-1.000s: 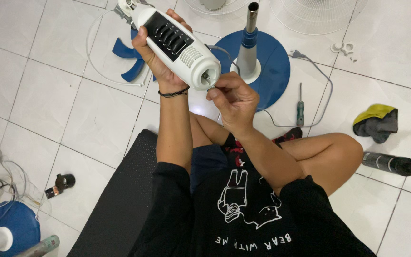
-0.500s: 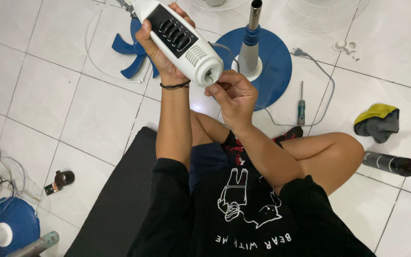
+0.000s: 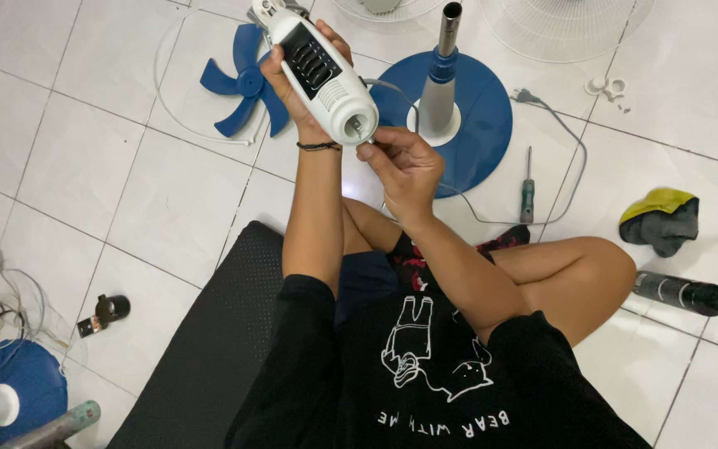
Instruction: The person assembles an electric fan by hand, attaching the motor housing to the stand, inserting and tightening a screw, and then wiping the assembled unit with a cloth.
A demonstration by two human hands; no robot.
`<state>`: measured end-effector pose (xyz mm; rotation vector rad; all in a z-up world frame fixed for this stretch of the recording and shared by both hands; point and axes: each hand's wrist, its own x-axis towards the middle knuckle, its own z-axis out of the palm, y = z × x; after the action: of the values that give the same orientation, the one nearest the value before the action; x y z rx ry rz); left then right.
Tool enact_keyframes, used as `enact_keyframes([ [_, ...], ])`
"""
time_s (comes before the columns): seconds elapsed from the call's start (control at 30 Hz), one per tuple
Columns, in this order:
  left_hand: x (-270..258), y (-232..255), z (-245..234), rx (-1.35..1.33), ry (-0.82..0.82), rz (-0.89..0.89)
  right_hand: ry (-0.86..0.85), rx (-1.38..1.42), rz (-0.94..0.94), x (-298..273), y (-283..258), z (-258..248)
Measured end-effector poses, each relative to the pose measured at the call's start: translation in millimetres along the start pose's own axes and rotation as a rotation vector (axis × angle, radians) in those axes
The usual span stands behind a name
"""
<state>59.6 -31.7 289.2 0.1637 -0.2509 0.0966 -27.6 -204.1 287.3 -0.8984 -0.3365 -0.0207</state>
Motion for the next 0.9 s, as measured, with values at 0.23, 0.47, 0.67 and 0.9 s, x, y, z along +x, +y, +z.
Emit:
enact_keyframes([
  [0.23, -9.6, -7.7, -54.1, -0.013, 0.103, 0.061, 0.034, -0.047, 0.053, -4.0, 30.4, -15.7],
  [0.47, -21.9, -9.4, -98.7, -0.154, 0.188, 0.038, 0.052, -0.043, 0.131, -17.1, 61.2, -28.3],
  [0.67, -28.9, -10.9, -113.9, -0.095, 0.272, 0.075, 0.05, -0.066, 0.15, -17.4, 75.8, -39.2],
  [0.9, -31.1, -8.4, -118.0, -0.173, 0.261, 0.069, 0.045, -0.088, 0.16, -17.2, 82.0, -38.6],
])
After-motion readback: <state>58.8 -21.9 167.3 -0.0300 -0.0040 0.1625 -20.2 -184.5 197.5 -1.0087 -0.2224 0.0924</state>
